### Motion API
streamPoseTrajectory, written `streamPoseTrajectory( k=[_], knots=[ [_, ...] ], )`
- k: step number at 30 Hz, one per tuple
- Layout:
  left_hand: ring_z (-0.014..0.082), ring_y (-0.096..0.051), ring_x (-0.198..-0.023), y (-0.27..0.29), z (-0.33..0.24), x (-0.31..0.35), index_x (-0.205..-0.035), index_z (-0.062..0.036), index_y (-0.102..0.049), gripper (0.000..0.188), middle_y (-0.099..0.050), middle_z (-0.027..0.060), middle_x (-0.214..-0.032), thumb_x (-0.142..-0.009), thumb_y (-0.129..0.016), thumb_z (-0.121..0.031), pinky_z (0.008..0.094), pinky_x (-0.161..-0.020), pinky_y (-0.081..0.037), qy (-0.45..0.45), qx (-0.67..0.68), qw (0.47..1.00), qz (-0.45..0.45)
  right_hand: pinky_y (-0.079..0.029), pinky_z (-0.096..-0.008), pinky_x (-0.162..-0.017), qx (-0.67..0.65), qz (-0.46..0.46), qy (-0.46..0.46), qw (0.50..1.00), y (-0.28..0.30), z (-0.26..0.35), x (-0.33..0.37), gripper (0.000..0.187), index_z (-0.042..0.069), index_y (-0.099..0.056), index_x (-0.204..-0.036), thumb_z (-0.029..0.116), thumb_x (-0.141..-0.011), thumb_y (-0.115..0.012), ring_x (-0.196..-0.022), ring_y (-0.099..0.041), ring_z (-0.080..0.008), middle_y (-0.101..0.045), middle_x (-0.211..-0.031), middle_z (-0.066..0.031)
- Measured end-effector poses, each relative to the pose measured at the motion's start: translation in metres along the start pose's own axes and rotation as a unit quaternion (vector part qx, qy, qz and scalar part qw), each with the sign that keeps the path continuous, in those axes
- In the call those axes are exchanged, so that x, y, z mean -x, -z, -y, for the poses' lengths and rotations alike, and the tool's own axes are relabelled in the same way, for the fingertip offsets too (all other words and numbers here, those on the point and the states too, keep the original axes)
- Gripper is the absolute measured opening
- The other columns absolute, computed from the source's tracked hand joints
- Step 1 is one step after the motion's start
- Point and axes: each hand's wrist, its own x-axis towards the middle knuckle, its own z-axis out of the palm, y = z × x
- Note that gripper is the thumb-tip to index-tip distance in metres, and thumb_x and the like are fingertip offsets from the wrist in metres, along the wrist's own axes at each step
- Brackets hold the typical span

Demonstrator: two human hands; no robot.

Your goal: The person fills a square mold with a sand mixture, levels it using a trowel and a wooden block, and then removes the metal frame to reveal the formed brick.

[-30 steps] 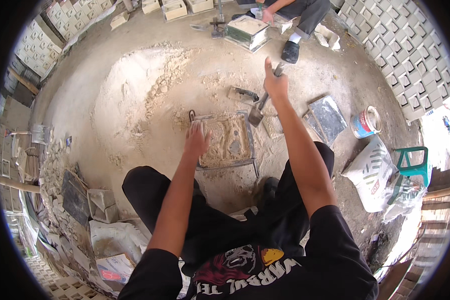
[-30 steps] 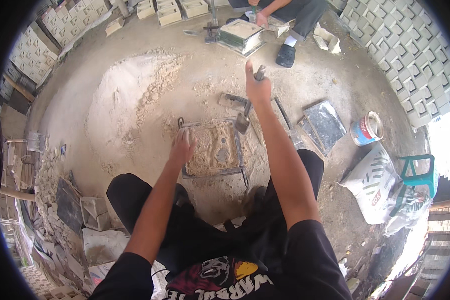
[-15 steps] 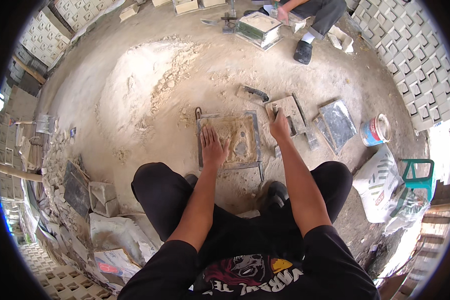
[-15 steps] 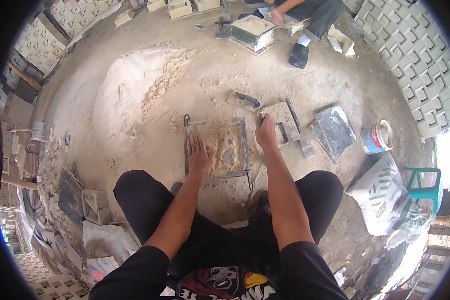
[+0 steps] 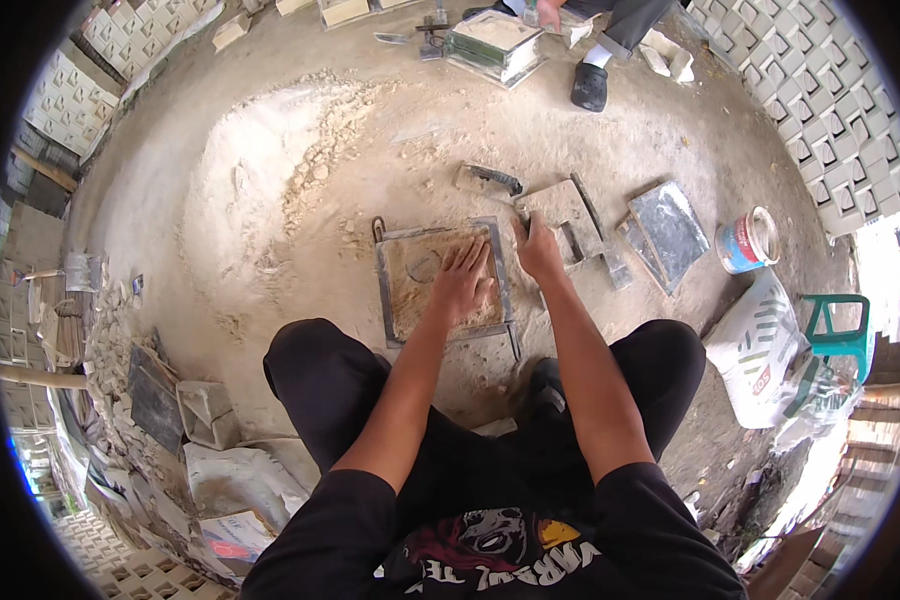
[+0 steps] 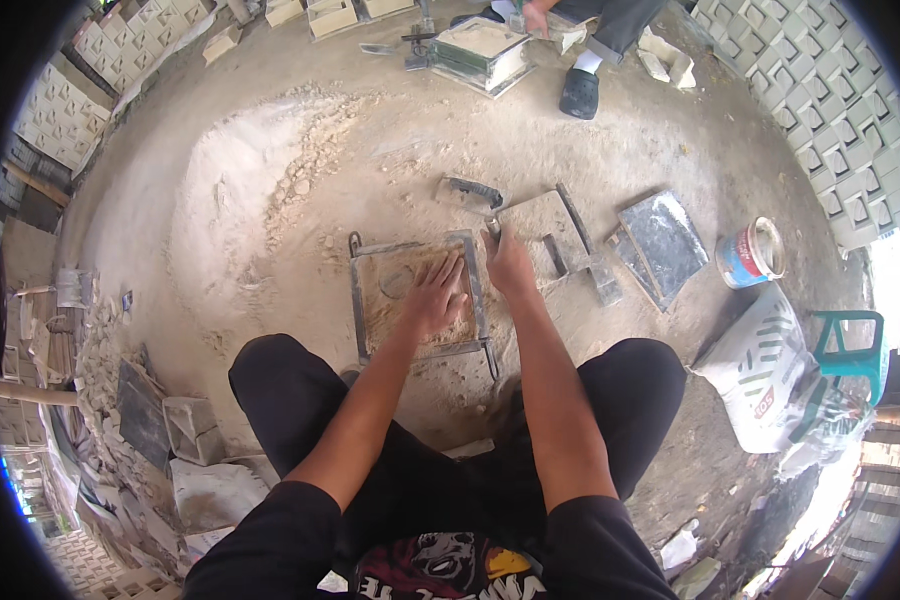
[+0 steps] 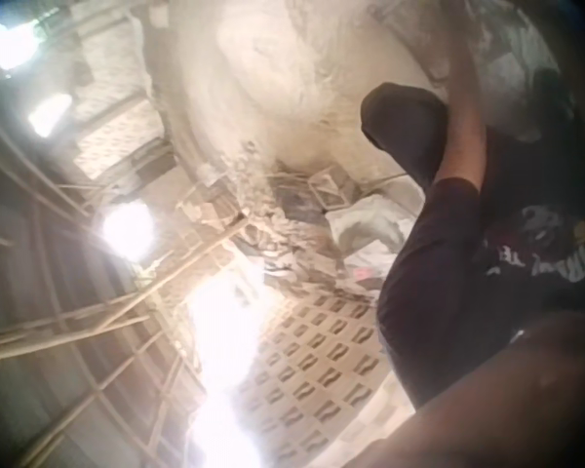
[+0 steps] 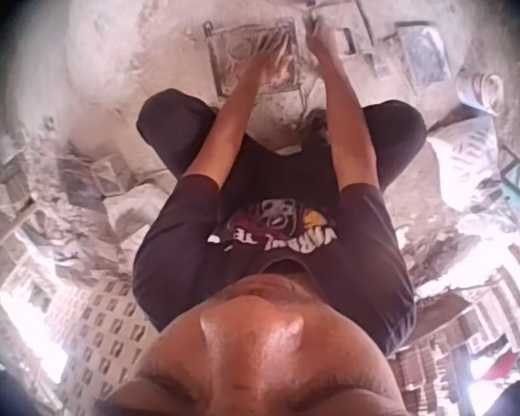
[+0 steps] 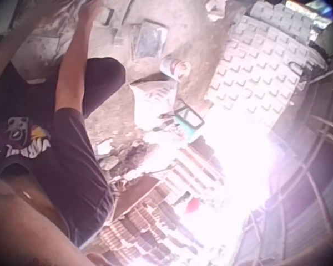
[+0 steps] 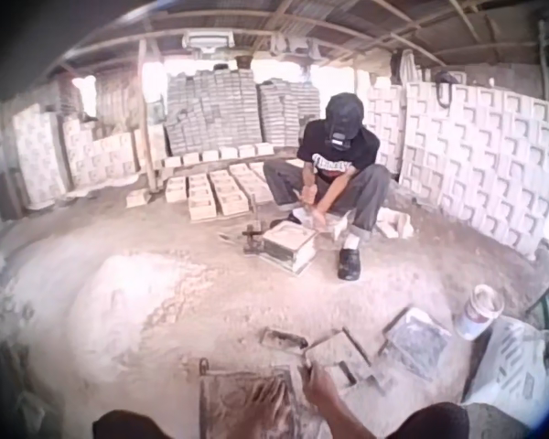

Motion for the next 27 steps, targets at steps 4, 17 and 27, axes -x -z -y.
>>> streamPoseTrajectory(
  k=[4,17,27],
  knots=[
    [0.0278,-0.013,-0.149,0.013,0.016,0.015,-0.154,-0.0026,-0.015,0.076,-0.014,0.0148,-0.161,-0.099,-0.035,-0.052,0.0533,-0.120,-0.005,0.101,0.036,0.994,0.009,-0.046,-0.0568,-0.078,0.023,0.023,0.017,0.999,0.002,-0.017,-0.004,0.041,-0.002,-0.048,-0.119,0.034,-0.099,-0.051,-0.093,-0.057,-0.0539,-0.062,-0.099,-0.0352],
    [0.0318,-0.019,-0.147,0.032,0.059,0.048,-0.148,-0.0042,-0.034,0.068,-0.023,0.0184,-0.158,-0.096,-0.042,-0.047,0.0603,-0.117,-0.006,0.222,-0.022,0.972,-0.071,-0.043,-0.0573,-0.091,0.151,0.135,0.020,0.979,-0.048,-0.054,-0.017,0.037,0.005,-0.049,-0.121,0.031,-0.095,-0.053,-0.107,-0.059,-0.0447,-0.064,-0.111,-0.0267],
    [0.0330,-0.020,-0.147,0.011,0.081,0.039,-0.150,-0.0036,-0.028,0.066,-0.023,0.0189,-0.157,-0.097,-0.044,-0.040,0.0549,-0.119,-0.009,0.205,0.043,0.968,-0.142,-0.041,-0.0486,-0.099,0.264,-0.047,0.006,0.963,-0.030,-0.079,-0.023,0.041,0.000,-0.048,-0.127,0.014,-0.088,-0.052,-0.121,-0.050,-0.0347,-0.052,-0.128,-0.0221]
  ],
)
